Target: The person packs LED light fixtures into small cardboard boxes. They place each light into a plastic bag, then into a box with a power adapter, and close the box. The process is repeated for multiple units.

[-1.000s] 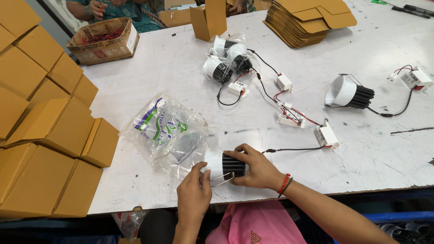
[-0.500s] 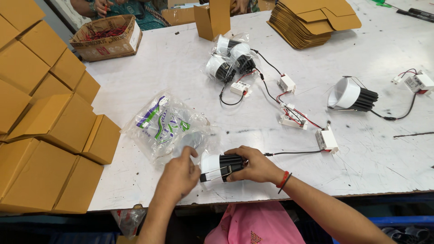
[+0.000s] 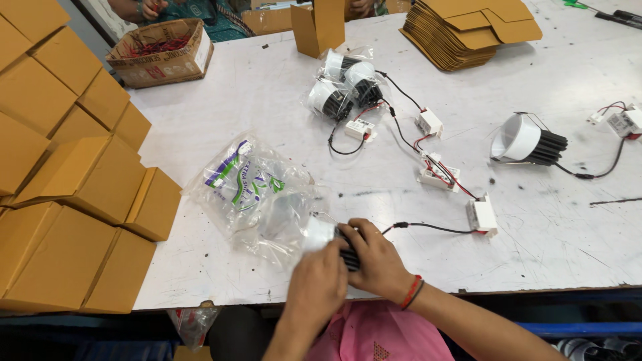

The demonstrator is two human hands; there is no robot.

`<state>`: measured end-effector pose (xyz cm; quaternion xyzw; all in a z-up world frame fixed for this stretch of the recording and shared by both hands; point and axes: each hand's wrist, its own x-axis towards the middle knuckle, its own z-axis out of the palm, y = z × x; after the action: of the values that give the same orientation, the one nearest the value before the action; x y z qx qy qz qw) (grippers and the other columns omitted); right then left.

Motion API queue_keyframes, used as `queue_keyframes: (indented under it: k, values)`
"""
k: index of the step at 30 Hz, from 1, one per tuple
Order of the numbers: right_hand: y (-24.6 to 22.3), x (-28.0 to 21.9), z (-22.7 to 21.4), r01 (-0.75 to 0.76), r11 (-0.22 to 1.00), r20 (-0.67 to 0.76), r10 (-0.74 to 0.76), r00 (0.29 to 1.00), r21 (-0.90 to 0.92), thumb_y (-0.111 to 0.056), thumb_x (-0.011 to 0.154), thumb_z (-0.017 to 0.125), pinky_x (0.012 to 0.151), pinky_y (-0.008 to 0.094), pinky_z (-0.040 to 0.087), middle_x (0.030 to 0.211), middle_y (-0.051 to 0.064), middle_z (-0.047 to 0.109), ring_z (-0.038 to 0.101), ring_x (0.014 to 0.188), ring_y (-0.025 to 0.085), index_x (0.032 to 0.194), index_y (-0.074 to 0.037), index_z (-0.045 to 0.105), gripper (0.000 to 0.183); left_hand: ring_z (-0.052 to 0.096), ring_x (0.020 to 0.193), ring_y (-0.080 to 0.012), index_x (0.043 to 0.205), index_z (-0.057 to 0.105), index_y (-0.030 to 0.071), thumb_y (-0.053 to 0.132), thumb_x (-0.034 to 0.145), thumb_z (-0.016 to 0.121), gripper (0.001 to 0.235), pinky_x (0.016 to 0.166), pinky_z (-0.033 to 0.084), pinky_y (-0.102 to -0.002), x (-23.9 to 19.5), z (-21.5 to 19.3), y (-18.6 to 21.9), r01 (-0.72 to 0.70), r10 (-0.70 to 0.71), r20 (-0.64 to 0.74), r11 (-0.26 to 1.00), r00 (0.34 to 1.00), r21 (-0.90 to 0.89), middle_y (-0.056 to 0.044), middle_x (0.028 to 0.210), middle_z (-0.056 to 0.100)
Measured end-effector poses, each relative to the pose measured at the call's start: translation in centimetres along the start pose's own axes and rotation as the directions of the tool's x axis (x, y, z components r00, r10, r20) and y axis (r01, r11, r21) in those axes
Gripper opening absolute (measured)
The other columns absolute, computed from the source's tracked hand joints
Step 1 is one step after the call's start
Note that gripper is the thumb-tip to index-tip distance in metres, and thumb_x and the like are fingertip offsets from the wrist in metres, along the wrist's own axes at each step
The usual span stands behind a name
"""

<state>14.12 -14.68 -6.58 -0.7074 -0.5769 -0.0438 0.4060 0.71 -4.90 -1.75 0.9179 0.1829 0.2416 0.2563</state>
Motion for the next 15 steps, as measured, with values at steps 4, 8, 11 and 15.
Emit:
queue_keyframes:
  k: [4, 8, 11, 15]
  values:
    - [0.6, -1.4, 0.1, 0.049, 0.998, -0.016, -0.049, 0.999, 0.041, -0.019, 0.066, 0.087, 0.087, 0.041, 0.057, 0.128, 0.018, 0.055, 0.064, 0.108, 0.035, 0.134, -0.002, 0.055, 0.078, 0.066, 0.076, -0.0402, 0.113, 0.064, 0.002, 0.016, 0.084, 0.065, 0.032, 0.069, 0.053, -0.051, -0.1, 0.4, 0.4, 0.049, -0.018, -0.165, 0.981, 0.986, 0.186, -0.021, 0.082, 0.067]
    - [0.1, -1.9, 0.2, 0.181, 0.983, -0.033, -0.18, 0.983, 0.031, -0.015, 0.063, 0.089, 0.094, 0.043, 0.054, 0.129, 0.017, 0.056, 0.06, 0.113, 0.036, 0.133, 0.001, 0.053, 0.08, 0.065, 0.082, -0.0383, 0.105, 0.067, -0.004, 0.022, 0.072, 0.072, 0.043, 0.065, 0.054, -0.046, 2.1, -0.2, -0.7, 0.122, -0.014, -0.281, 0.92, 0.96, 0.372, -0.02, 0.093, 0.065]
    - [-0.3, -1.7, 0.3, 0.226, 0.974, -0.033, -0.225, 0.974, 0.015, -0.017, 0.063, 0.091, 0.099, 0.047, 0.051, 0.128, 0.018, 0.055, 0.057, 0.116, 0.039, 0.131, 0.001, 0.053, 0.08, 0.066, 0.088, -0.0335, 0.087, 0.071, 0.002, 0.033, 0.076, 0.076, 0.034, 0.075, 0.054, -0.045, 3.3, -0.2, -1.1, 0.195, -0.17, -0.096, 0.827, 0.981, 0.528, -0.015, 0.091, 0.067]
    - [-0.3, -1.7, 0.3, 0.262, 0.964, -0.012, -0.262, 0.965, 0.039, -0.019, 0.061, 0.092, 0.1, 0.048, 0.049, 0.132, 0.022, 0.053, 0.053, 0.121, 0.044, 0.127, 0.001, 0.053, 0.079, 0.067, 0.088, -0.0295, 0.088, 0.071, 0.006, 0.018, 0.081, 0.07, 0.014, 0.078, 0.054, -0.043, 3.9, 0.6, -1.8, 0.155, -0.133, -0.084, 0.745, 0.988, 0.648, -0.011, 0.087, 0.069]
